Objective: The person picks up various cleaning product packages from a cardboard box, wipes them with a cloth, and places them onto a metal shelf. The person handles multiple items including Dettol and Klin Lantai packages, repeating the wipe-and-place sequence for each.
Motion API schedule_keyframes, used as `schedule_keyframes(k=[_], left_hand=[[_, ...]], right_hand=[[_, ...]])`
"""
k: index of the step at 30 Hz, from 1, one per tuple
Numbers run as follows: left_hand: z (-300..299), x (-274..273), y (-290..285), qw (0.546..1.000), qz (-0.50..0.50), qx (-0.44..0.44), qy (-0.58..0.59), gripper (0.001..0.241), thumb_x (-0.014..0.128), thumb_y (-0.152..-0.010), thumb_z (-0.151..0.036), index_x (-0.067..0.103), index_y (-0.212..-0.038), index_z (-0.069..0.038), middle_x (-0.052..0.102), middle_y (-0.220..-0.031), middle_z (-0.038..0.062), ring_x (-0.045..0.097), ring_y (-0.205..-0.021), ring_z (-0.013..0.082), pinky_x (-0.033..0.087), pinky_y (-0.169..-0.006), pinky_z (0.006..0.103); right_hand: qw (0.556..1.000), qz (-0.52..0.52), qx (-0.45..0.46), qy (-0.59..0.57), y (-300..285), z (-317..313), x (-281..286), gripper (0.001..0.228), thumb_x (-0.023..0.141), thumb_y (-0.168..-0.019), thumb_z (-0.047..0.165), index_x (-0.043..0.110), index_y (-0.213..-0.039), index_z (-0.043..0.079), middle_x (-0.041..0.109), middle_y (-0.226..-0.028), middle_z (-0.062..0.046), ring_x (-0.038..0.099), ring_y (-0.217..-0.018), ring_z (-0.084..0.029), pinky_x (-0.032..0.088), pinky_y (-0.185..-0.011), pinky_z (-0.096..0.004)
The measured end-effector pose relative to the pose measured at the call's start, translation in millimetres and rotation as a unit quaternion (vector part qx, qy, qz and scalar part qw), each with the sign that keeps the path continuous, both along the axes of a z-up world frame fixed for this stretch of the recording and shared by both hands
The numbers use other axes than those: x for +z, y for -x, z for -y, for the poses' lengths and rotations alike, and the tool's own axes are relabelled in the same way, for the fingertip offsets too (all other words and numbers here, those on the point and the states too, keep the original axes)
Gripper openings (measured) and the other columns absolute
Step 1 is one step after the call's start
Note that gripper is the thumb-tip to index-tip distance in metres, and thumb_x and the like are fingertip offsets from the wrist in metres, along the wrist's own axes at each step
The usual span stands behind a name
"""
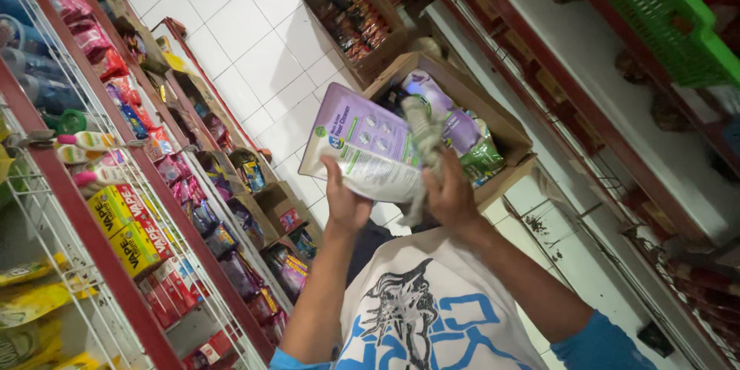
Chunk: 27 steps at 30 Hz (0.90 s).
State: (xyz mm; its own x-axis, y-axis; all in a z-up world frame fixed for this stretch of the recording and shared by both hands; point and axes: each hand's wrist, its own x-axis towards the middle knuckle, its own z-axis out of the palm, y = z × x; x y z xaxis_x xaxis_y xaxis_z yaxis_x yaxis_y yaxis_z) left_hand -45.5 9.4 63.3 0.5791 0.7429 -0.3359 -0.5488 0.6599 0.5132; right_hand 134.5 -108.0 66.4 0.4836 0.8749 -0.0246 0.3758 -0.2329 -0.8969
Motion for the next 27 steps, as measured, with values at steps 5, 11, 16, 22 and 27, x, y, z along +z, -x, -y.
schedule_keyframes(k=[5, 11, 16, 22, 27], left_hand=[[-4.9, 12.6, 1.4, 0.999, -0.007, -0.04, -0.003, 0.086, 0.033, -0.099, -0.072, 0.037, -0.157, -0.008, 0.05, -0.154, 0.017, 0.052, -0.138, 0.0376, 0.044, -0.113, 0.0559], [-2.4, -2.8, -4.6, 0.999, 0.027, -0.034, 0.005, 0.079, 0.042, -0.098, -0.064, 0.038, -0.155, -0.01, 0.053, -0.152, 0.013, 0.056, -0.136, 0.033, 0.046, -0.113, 0.053], [20.6, -28.1, -28.9, 0.943, -0.203, -0.041, -0.26, 0.065, 0.076, -0.092, -0.015, 0.043, -0.147, 0.0, 0.06, -0.14, 0.016, 0.061, -0.126, 0.0267, 0.049, -0.109, 0.0426], [20.7, -28.9, -19.9, 0.938, -0.265, -0.044, -0.219, 0.062, 0.077, -0.086, -0.004, 0.05, -0.14, 0.006, 0.067, -0.13, 0.018, 0.068, -0.116, 0.0252, 0.055, -0.103, 0.0386], [13.6, -29.9, -4.0, 0.931, -0.292, 0.009, -0.217, 0.067, 0.077, -0.085, -0.003, 0.043, -0.142, 0.003, 0.066, -0.128, 0.016, 0.068, -0.115, 0.0239, 0.056, -0.101, 0.0361]], right_hand=[[0.991, -0.103, 0.038, -0.07, -38.3, -7.4, -12.9, 0.047, 0.057, -0.101, 0.03, 0.058, -0.135, -0.001, 0.071, -0.124, -0.018, 0.069, -0.114, -0.026, 0.052, -0.1, -0.038], [0.99, -0.123, 0.012, -0.07, -51.5, -11.7, -31.5, 0.045, 0.057, -0.102, 0.033, 0.061, -0.132, 0.0, 0.073, -0.118, -0.016, 0.07, -0.108, -0.027, 0.052, -0.097, -0.038], [0.991, -0.11, -0.074, -0.025, -29.3, -14.3, -47.0, 0.045, 0.054, -0.104, 0.037, 0.064, -0.13, 0.002, 0.074, -0.113, -0.015, 0.072, -0.103, -0.026, 0.055, -0.093, -0.038], [0.999, -0.046, -0.014, 0.022, -25.0, -6.6, -59.5, 0.045, 0.06, -0.1, 0.041, 0.069, -0.118, 0.0, 0.076, -0.101, -0.02, 0.074, -0.096, -0.036, 0.056, -0.086, -0.044], [0.995, 0.016, -0.01, 0.095, -44.8, -8.0, -78.8, 0.052, 0.062, -0.098, 0.048, 0.068, -0.123, 0.002, 0.074, -0.105, -0.023, 0.073, -0.101, -0.039, 0.056, -0.09, -0.044]])
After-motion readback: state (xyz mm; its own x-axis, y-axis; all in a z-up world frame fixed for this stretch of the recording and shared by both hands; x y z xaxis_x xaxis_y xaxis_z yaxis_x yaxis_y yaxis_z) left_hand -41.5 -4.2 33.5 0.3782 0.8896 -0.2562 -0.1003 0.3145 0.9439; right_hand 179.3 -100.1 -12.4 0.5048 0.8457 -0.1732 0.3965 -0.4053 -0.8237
